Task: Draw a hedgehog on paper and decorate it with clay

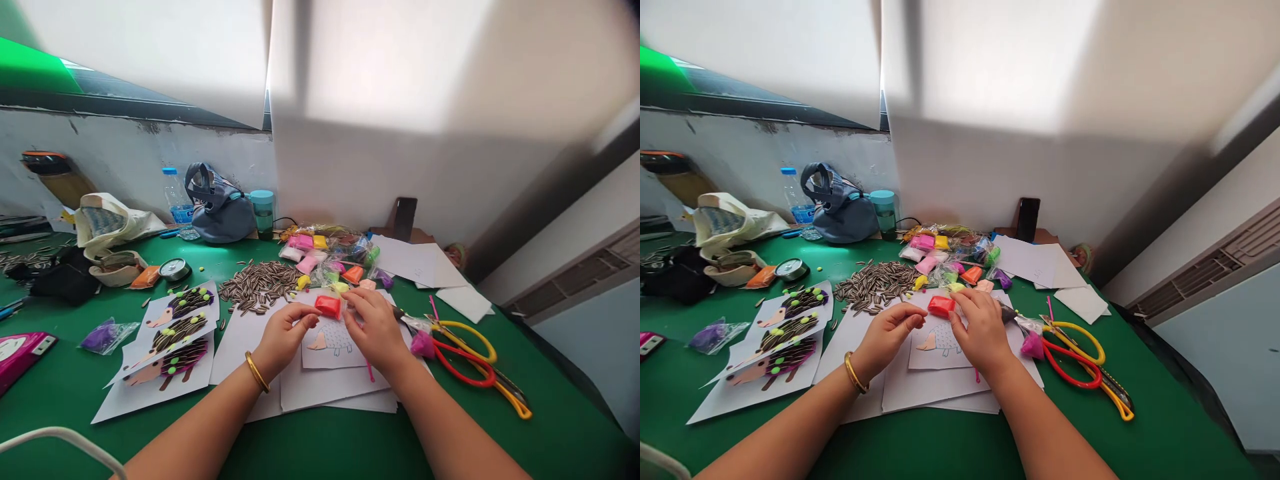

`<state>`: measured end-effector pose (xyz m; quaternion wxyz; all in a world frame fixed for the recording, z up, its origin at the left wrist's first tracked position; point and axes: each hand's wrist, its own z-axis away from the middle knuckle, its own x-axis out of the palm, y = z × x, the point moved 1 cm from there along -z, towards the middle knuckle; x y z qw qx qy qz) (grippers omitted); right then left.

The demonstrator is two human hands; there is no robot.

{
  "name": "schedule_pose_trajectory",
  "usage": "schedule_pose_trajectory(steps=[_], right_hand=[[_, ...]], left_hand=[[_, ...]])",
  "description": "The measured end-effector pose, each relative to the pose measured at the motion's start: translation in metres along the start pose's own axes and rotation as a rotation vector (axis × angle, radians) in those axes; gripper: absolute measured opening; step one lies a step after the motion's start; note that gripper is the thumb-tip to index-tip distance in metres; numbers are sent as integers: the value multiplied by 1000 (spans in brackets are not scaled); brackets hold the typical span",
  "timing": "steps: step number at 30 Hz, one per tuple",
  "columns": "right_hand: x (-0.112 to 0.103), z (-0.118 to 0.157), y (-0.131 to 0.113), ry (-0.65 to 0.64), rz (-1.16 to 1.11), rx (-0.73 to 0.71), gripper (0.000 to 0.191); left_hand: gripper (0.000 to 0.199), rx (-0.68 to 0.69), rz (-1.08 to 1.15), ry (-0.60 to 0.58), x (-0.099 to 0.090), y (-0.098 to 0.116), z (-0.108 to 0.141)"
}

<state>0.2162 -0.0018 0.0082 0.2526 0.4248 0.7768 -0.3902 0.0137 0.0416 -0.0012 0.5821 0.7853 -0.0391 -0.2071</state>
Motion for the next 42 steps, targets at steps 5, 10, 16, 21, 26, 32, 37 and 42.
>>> schedule_pose_trajectory(steps=[5,10,16,21,26,32,37,42], right_hand=[[1,2,-6,-10,-59,-22,29],[5,3,-8,-25,-99,-30,28],[4,3,-13,-45,-137,-51,31],[3,4,-16,-59,-195,-95,33],[3,4,-17,-43,-241,-121,31],[7,5,-17,-62,-247,-143,34],[9,6,-17,-54,-251,-152,30],[11,6,-17,-64,-243,-157,30]], left_hand=[[16,25,7,32,0,4,0],[24,18,-27,36,-1,3,1],[21,46,-32,-12,0,2,0],[28,46,-92,-19,1,5,2],[17,62,-91,-21,2,5,3],[35,92,-156,-63,2,5,4],[15,106,-167,-17,4,6,5],[18,144,-172,-45,4,7,4]])
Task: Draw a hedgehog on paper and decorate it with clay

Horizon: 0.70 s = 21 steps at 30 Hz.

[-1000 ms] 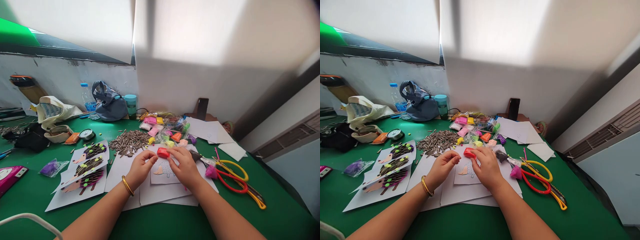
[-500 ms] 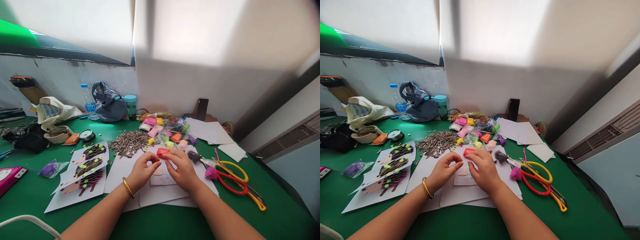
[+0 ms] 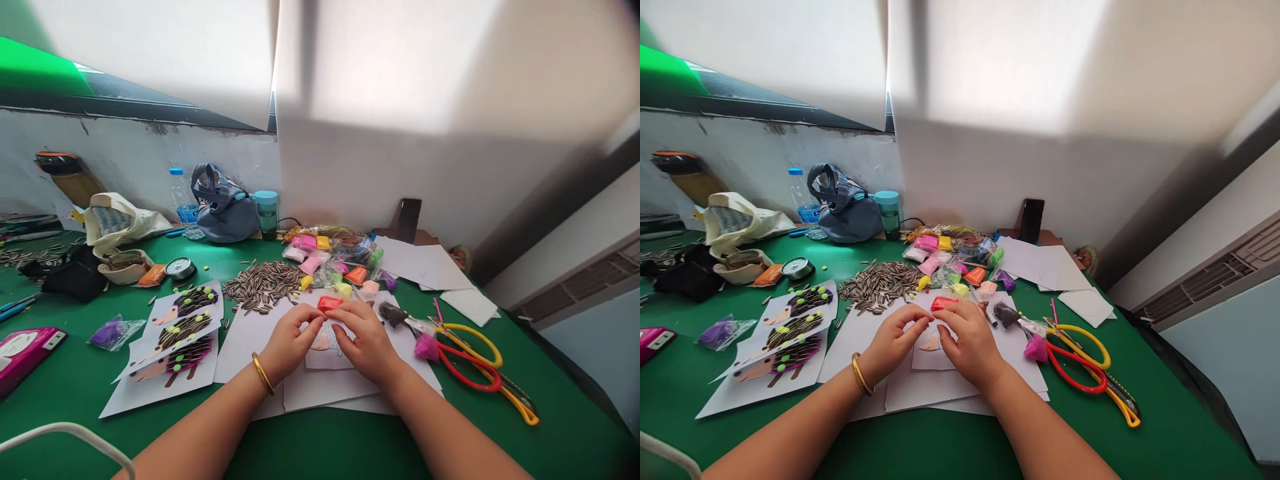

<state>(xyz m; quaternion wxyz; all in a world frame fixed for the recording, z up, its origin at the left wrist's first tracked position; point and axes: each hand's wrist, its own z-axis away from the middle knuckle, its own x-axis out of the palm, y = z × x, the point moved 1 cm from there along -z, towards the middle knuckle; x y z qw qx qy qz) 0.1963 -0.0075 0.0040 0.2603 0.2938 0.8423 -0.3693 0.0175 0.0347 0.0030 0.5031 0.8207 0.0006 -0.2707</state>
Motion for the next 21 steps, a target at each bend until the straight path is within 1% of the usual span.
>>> schedule_pose_trajectory(steps=[3,5,8,12,16,21], right_hand=[[2,0,2,7,6,-10,30],[3,1,3,15,8,-18,30],[4,1,6,12,8,-20,30],[5,1,6,10,1,-10,30],[3,1,5,34,-8,-11,31],[0,0,4,61,-7,4,31]], left_hand=[[20,-10,-18,-11,0,3,1],[16,-16,-37,6,-1,5,2],[16,-17,-55,35,-2,6,3],[22,10,-18,13,-3,2,1],[16,25,27,24,-2,-1,0],[20,38,43,18,-1,-1,-1]])
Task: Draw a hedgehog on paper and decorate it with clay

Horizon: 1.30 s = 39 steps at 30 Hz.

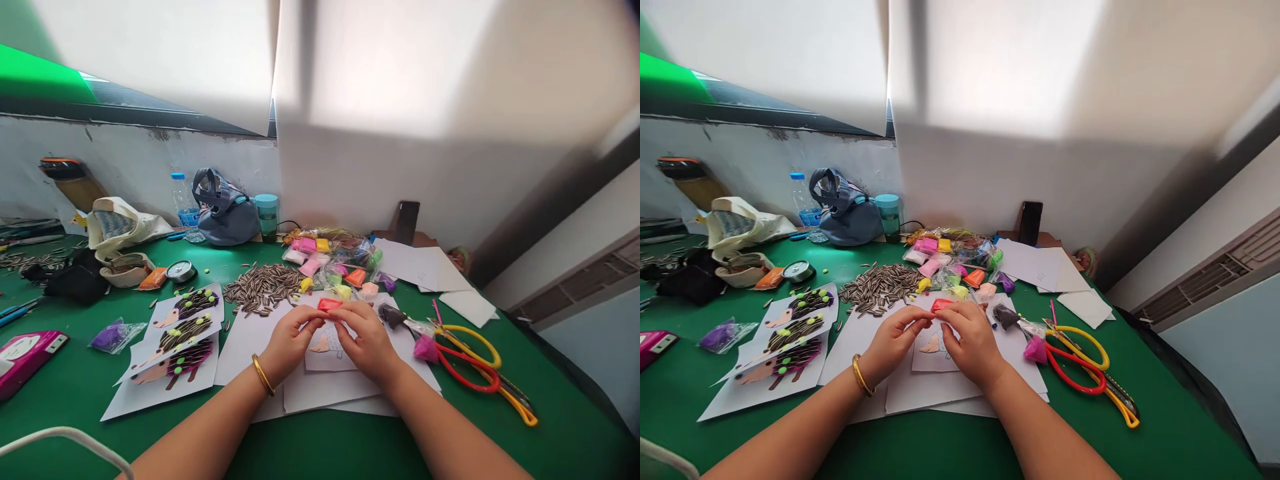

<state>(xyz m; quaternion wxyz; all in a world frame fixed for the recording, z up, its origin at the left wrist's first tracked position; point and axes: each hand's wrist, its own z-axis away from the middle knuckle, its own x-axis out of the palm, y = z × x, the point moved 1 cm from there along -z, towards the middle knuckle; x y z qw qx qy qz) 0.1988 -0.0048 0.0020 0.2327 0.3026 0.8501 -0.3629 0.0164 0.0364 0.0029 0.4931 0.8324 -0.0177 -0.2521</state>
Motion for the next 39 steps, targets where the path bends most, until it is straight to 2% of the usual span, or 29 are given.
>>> schedule_pose_trajectory(steps=[7,15,20,27,31,39], right_hand=[[-2,-1,0,9,-36,10,30],[-4,-1,5,-6,-34,39,29],[-3,0,6,-11,-39,31,30],[-2,2,12,3,-43,32,29],[-4,1,10,0,-48,33,29],[-3,1,10,-9,-48,49,26]], left_hand=[[11,-20,-48,48,-3,4,0],[21,-23,-173,22,-7,-5,-2],[9,-63,-194,9,-9,-8,-2],[18,-196,-289,-100,-12,0,-4],[16,-242,-358,-176,-14,1,-1],[14,-229,-420,-234,-16,-10,14]])
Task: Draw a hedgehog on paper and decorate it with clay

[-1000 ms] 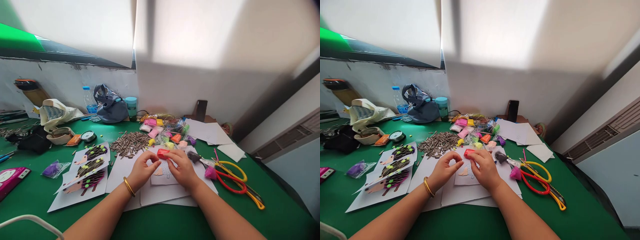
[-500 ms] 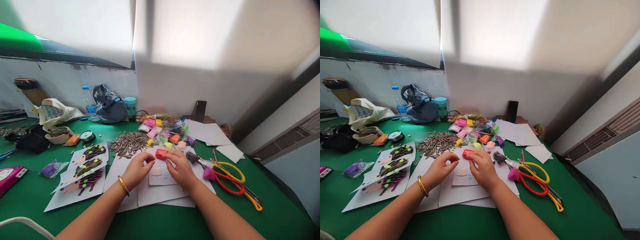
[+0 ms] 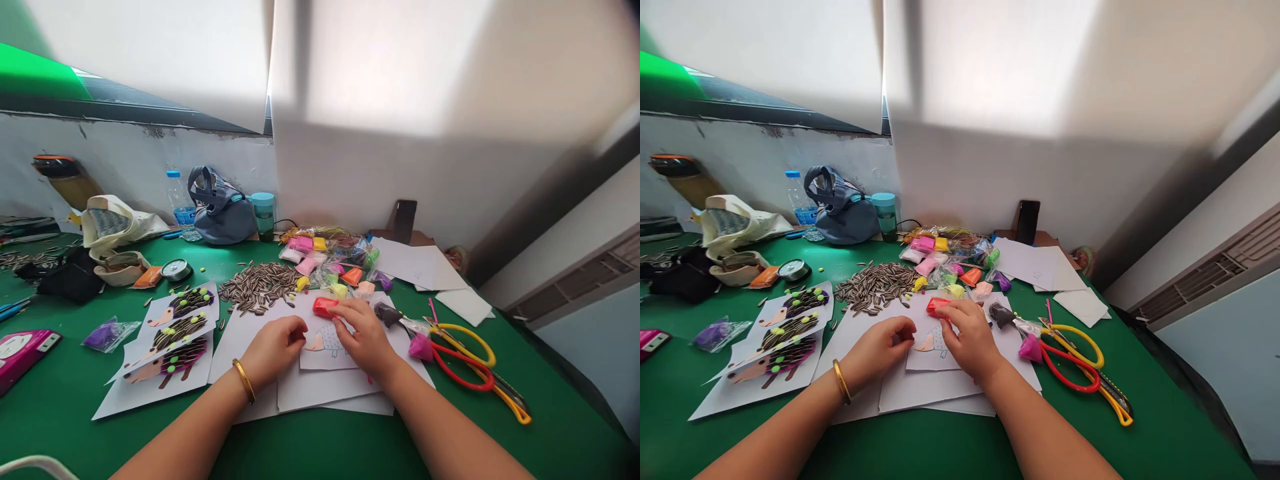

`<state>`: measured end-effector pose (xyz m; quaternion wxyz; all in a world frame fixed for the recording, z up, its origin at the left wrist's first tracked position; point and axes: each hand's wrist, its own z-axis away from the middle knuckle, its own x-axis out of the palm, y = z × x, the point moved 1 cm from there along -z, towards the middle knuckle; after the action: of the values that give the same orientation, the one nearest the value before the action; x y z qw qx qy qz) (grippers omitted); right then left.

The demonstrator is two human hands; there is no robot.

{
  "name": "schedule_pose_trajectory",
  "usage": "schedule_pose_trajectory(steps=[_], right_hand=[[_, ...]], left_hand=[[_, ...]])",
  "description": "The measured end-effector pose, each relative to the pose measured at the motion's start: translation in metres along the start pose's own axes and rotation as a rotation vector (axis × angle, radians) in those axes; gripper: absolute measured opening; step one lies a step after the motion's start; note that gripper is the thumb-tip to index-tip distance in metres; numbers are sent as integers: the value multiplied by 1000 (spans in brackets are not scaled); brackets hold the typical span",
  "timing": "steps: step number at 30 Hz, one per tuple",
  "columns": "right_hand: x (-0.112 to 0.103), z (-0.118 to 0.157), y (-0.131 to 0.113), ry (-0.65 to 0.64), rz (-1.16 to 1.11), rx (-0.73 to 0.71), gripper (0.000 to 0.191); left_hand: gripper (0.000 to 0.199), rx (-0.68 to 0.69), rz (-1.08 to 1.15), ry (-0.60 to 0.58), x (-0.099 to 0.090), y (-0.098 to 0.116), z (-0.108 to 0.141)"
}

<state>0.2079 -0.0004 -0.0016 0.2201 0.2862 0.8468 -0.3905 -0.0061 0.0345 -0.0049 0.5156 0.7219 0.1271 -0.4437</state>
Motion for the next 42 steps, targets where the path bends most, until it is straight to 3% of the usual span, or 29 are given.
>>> schedule_pose_trajectory(steps=[8,28,42], right_hand=[[1,-1,0,-20,-3,-16,27],[2,1,1,-40,15,-17,25],[-1,0,2,-39,14,1,26]], left_hand=[[16,151,-118,-46,0,-5,-4],[21,213,-192,-110,-2,-4,0],[24,183,-152,-114,-5,-3,0]])
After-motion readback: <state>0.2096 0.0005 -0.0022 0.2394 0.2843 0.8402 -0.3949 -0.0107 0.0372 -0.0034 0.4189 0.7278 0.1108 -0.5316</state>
